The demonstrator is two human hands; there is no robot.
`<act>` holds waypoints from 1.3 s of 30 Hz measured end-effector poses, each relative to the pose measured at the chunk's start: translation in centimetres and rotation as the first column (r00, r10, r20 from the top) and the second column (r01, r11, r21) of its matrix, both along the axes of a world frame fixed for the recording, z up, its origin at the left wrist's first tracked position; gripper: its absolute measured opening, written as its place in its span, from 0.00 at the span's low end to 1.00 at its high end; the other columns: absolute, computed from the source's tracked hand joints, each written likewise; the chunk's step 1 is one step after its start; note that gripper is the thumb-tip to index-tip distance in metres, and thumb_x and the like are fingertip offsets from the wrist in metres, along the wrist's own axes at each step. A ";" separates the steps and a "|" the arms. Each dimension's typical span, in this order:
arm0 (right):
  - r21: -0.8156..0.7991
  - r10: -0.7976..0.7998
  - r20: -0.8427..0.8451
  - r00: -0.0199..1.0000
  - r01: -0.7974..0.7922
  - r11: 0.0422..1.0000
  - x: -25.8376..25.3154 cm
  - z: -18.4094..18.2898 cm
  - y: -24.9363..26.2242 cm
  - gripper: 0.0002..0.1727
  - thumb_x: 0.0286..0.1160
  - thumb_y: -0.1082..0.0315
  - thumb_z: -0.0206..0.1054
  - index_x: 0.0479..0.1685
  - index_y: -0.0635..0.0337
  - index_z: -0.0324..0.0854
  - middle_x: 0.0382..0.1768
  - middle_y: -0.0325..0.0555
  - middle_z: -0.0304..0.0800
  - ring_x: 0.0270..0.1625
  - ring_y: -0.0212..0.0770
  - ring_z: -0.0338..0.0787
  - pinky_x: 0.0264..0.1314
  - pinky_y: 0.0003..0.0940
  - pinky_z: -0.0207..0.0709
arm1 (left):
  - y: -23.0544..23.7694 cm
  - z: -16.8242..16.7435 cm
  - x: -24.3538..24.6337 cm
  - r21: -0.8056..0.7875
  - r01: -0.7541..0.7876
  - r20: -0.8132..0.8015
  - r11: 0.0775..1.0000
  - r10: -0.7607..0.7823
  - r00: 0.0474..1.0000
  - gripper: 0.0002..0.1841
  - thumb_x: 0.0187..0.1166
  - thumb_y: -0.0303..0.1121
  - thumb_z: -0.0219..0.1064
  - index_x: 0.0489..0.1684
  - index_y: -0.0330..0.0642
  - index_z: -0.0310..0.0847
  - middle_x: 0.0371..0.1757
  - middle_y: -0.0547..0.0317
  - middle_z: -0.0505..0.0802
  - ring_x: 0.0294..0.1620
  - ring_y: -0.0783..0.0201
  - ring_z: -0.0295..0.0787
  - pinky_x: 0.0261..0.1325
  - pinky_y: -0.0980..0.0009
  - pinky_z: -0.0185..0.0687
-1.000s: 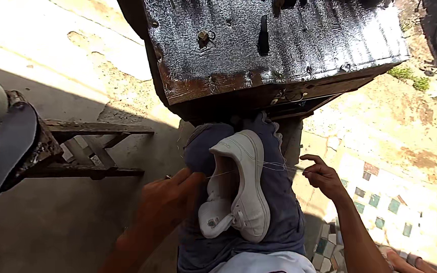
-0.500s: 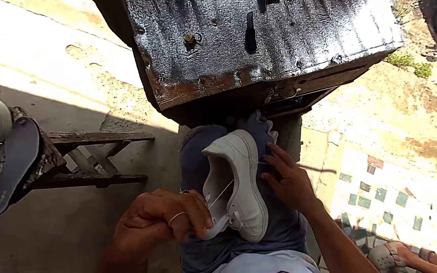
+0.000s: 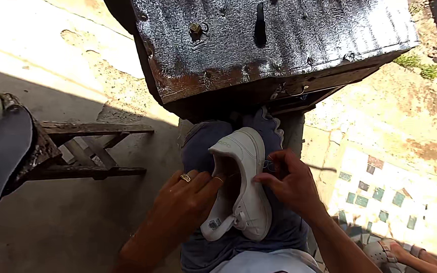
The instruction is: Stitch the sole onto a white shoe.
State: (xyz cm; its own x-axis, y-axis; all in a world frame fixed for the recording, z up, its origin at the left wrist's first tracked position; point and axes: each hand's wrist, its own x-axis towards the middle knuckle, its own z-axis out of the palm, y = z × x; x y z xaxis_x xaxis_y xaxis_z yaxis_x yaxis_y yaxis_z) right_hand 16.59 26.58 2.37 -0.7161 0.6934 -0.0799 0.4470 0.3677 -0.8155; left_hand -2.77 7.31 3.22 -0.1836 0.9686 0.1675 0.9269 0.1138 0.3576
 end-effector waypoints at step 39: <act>0.126 0.123 -0.104 0.987 -0.109 0.986 3.3 -3.2 -1.3 0.16 0.85 0.63 0.60 0.59 0.47 0.93 0.31 0.40 0.86 0.28 0.31 0.82 0.29 0.29 0.76 | 4.9 0.6 -0.6 -0.271 0.111 0.961 0.956 0.263 0.086 0.15 0.73 0.39 0.77 0.54 0.45 0.89 0.47 0.63 0.96 0.47 0.72 0.94 0.54 0.75 0.90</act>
